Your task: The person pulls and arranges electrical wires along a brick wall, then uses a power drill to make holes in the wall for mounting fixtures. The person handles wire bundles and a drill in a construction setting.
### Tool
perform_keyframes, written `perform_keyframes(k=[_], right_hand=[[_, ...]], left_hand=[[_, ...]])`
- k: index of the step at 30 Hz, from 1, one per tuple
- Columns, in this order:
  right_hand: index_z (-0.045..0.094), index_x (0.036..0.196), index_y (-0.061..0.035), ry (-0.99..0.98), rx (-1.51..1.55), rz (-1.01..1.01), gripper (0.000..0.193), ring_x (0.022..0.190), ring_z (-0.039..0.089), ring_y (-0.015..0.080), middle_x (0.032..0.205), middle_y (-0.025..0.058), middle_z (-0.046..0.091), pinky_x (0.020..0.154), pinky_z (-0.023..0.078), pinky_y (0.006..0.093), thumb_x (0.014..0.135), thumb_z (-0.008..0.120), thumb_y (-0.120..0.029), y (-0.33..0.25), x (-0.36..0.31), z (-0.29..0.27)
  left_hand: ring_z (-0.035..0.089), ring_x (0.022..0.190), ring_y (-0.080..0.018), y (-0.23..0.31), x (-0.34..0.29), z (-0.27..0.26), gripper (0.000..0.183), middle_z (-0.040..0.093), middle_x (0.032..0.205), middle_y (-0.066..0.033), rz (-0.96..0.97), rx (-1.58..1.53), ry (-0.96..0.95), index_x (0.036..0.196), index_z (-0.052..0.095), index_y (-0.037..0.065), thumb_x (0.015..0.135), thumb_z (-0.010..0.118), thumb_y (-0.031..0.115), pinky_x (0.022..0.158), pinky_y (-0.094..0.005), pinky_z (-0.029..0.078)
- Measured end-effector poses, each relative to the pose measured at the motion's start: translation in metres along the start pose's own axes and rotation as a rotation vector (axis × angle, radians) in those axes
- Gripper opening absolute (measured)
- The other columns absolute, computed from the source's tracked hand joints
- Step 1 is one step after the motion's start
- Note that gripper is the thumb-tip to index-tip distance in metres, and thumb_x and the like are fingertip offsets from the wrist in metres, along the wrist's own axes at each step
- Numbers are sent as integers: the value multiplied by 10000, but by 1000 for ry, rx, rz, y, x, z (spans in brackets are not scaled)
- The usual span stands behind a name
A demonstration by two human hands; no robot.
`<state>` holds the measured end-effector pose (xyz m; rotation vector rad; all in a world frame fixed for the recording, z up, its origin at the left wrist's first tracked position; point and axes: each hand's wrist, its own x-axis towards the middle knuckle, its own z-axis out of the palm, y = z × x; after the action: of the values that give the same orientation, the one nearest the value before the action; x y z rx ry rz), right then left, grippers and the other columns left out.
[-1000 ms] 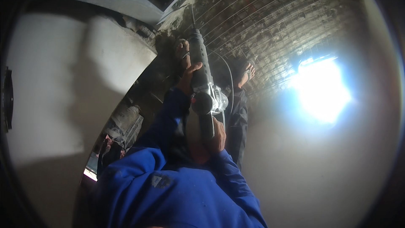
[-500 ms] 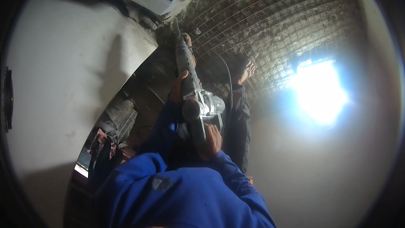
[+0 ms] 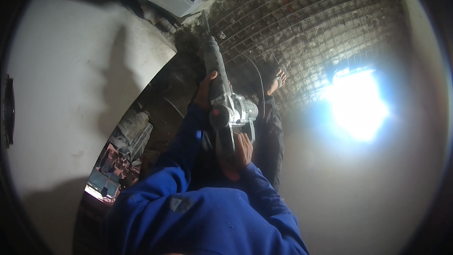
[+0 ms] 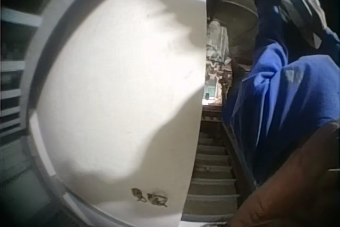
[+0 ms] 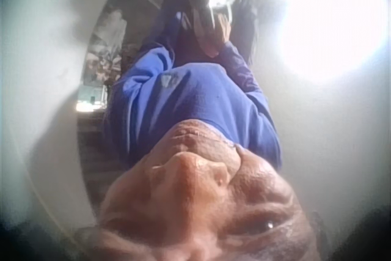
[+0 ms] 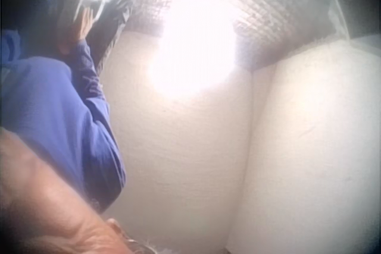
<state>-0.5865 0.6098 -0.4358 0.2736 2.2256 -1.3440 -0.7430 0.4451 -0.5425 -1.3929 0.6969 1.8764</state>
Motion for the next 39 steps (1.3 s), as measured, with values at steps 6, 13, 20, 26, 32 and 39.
perform_keyframes(k=[6,13,20,26,32,39], right_hand=[[579,999,-20,41,-38,-95,380,818,598,389,875,160,596,683,490,466,681,733,-159,24,18,16],[575,914,-16,21,-13,-9,315,807,609,373,858,159,611,699,502,444,700,719,-197,22,30,26],[572,917,-29,65,-29,-21,318,837,617,342,861,135,612,686,507,430,714,730,-216,2,50,22],[566,886,-29,138,10,21,244,797,619,369,825,160,610,698,494,462,759,722,-167,-55,66,21],[572,957,-19,136,71,179,291,857,633,407,881,204,647,729,497,483,762,701,-193,-75,98,9],[610,1109,-51,103,59,175,447,912,643,388,975,172,663,783,509,475,731,762,-235,-81,20,-27]], left_hand=[[657,739,-262,11,21,-4,465,644,862,-158,-16,48,0,1009,586,-9,854,647,425,700,-375,560],[657,734,-270,24,30,-4,466,644,857,-163,6,83,30,1020,580,-18,838,665,402,698,-385,559],[659,702,-282,39,37,2,477,644,813,-167,51,168,41,1004,588,-17,813,695,407,691,-402,563],[668,713,-296,67,49,-13,532,647,802,-168,-52,196,-126,1040,581,-11,817,712,453,700,-410,565],[669,713,-273,90,65,18,522,652,803,-149,154,469,11,1066,585,15,818,720,454,699,-386,562],[653,680,-235,25,-7,6,446,646,783,-113,38,213,-104,1020,594,37,848,689,438,661,-348,552]])
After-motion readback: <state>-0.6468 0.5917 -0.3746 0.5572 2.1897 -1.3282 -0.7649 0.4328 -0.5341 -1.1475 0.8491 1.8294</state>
